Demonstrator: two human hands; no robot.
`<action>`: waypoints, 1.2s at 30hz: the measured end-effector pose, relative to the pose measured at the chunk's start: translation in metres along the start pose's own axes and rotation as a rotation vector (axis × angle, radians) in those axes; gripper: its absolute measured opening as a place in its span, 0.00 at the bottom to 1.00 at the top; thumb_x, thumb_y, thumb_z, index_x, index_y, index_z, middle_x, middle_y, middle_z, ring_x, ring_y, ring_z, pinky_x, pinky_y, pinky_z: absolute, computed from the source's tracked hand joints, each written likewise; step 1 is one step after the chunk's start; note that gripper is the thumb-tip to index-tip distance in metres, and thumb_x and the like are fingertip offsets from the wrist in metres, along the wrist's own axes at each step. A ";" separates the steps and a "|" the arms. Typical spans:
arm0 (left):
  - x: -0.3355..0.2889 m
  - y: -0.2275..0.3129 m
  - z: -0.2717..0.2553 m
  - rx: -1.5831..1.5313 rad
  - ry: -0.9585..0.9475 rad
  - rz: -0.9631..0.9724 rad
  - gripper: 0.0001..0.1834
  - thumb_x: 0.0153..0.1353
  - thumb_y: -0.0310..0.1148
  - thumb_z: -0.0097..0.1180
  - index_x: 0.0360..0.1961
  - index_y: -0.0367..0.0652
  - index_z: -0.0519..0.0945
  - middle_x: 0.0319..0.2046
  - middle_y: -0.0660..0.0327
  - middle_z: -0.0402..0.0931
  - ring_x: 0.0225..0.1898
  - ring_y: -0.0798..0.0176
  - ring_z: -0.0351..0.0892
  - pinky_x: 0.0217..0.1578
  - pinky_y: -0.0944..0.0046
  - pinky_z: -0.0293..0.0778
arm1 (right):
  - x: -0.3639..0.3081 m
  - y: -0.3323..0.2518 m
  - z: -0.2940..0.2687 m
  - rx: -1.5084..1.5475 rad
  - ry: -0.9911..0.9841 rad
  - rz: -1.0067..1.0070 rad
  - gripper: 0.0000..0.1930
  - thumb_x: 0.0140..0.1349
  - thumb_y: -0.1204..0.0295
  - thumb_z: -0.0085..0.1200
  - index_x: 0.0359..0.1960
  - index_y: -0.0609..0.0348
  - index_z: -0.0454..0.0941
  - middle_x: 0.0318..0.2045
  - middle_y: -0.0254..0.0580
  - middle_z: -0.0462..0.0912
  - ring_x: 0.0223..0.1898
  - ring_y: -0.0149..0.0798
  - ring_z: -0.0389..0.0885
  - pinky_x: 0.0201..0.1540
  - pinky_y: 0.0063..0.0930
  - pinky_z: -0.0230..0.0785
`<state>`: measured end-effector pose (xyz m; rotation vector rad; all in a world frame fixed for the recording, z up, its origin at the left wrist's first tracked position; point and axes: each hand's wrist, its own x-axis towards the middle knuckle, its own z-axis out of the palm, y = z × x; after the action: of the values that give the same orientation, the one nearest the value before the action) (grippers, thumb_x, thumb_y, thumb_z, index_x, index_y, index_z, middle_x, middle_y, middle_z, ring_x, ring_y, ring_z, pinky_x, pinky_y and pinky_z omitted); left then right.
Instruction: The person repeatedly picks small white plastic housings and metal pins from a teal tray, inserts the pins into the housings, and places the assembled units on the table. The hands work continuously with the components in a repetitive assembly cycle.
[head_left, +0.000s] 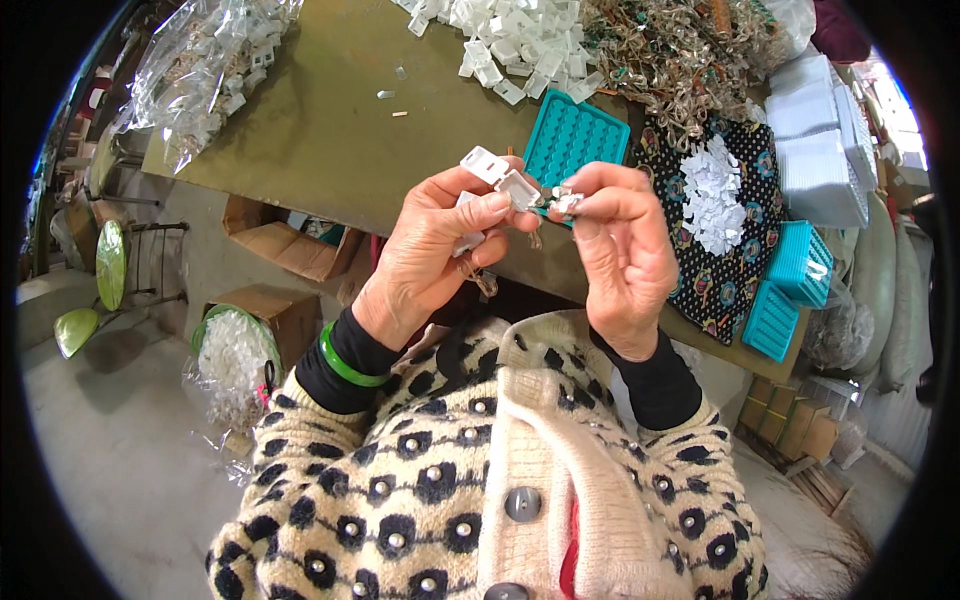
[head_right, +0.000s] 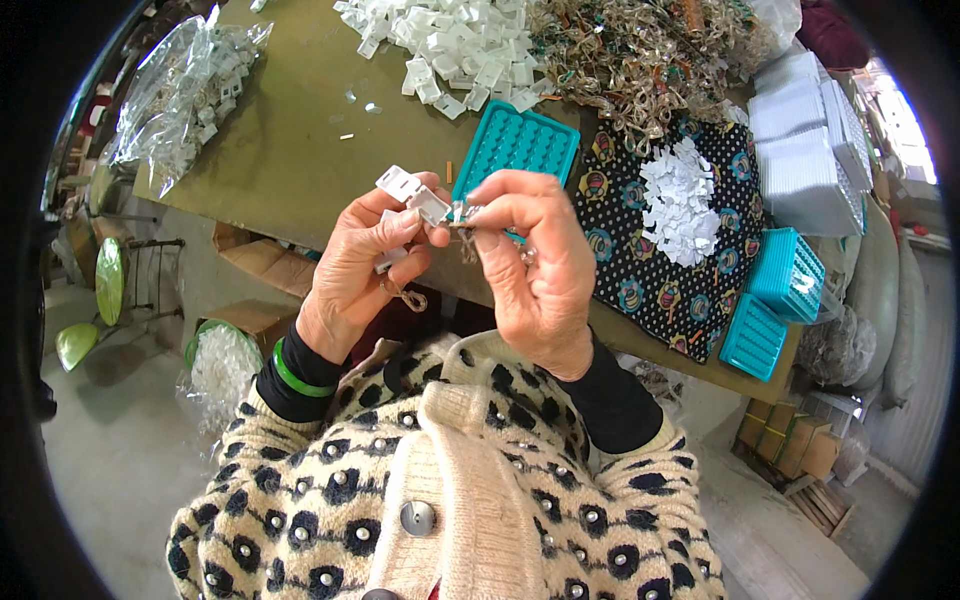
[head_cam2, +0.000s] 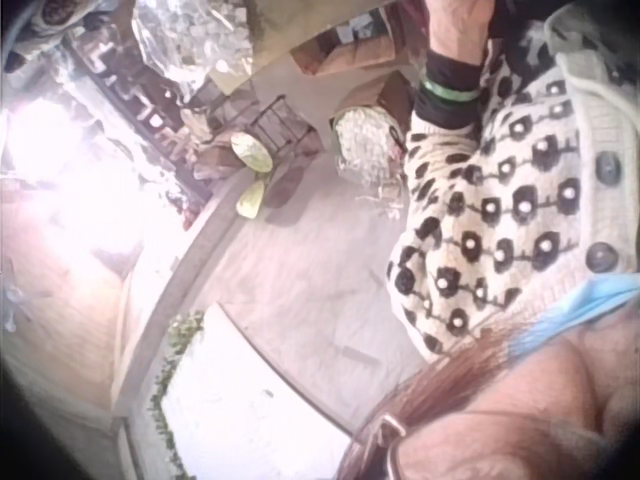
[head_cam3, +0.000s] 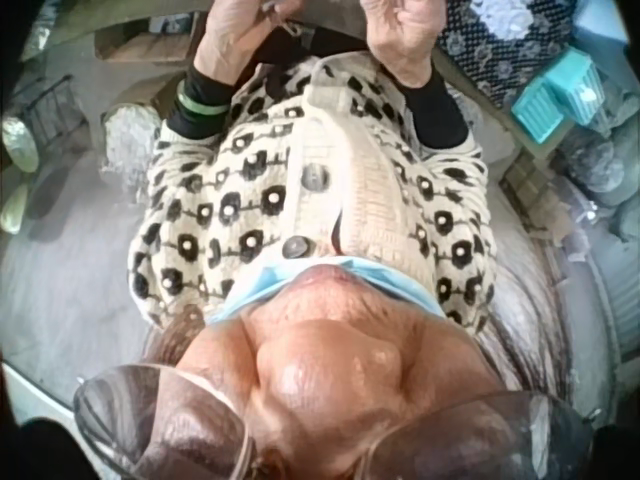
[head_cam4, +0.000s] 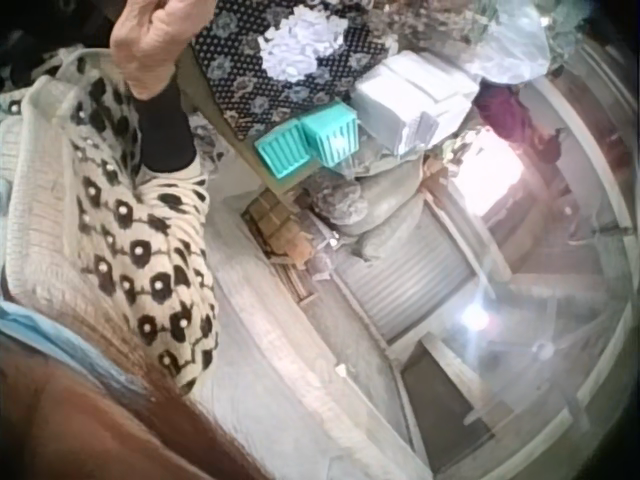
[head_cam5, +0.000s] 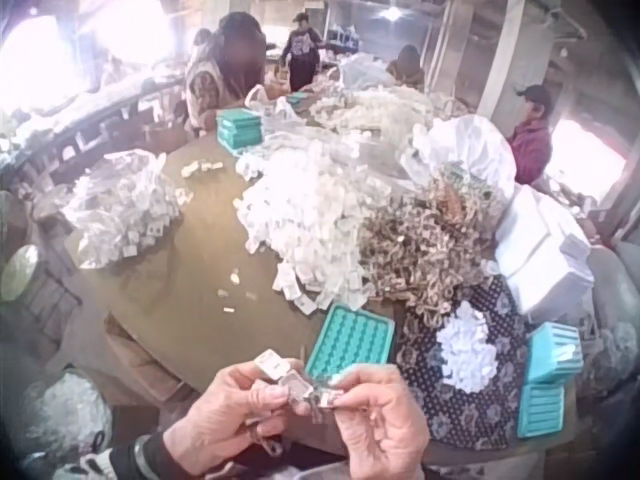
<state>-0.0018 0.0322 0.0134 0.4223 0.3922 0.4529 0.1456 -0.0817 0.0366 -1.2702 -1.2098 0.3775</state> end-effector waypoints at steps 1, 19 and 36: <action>0.000 0.000 0.000 0.019 0.004 0.016 0.17 0.61 0.23 0.62 0.52 0.35 0.77 0.41 0.54 0.81 0.34 0.62 0.84 0.18 0.73 0.65 | 0.000 0.000 0.001 0.062 0.037 0.067 0.04 0.65 0.83 0.52 0.41 0.64 0.74 0.35 0.37 0.78 0.38 0.30 0.76 0.45 0.21 0.70; -0.013 -0.008 -0.001 0.254 0.036 0.249 0.13 0.55 0.22 0.67 0.42 0.39 0.80 0.35 0.57 0.82 0.32 0.68 0.83 0.19 0.74 0.68 | 0.007 -0.022 0.009 0.461 -0.031 0.613 0.02 0.65 0.79 0.54 0.37 0.65 0.74 0.31 0.37 0.80 0.25 0.22 0.72 0.27 0.16 0.65; -0.028 0.000 -0.004 0.360 0.092 0.371 0.10 0.55 0.22 0.68 0.37 0.39 0.79 0.31 0.62 0.80 0.20 0.74 0.72 0.17 0.76 0.67 | -0.005 -0.027 0.044 -0.291 -0.047 0.039 0.08 0.56 0.86 0.59 0.36 0.63 0.76 0.31 0.40 0.77 0.27 0.34 0.77 0.30 0.24 0.70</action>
<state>-0.0274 0.0195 0.0172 0.8334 0.4889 0.7682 0.0964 -0.0720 0.0501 -1.5432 -1.3151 0.2674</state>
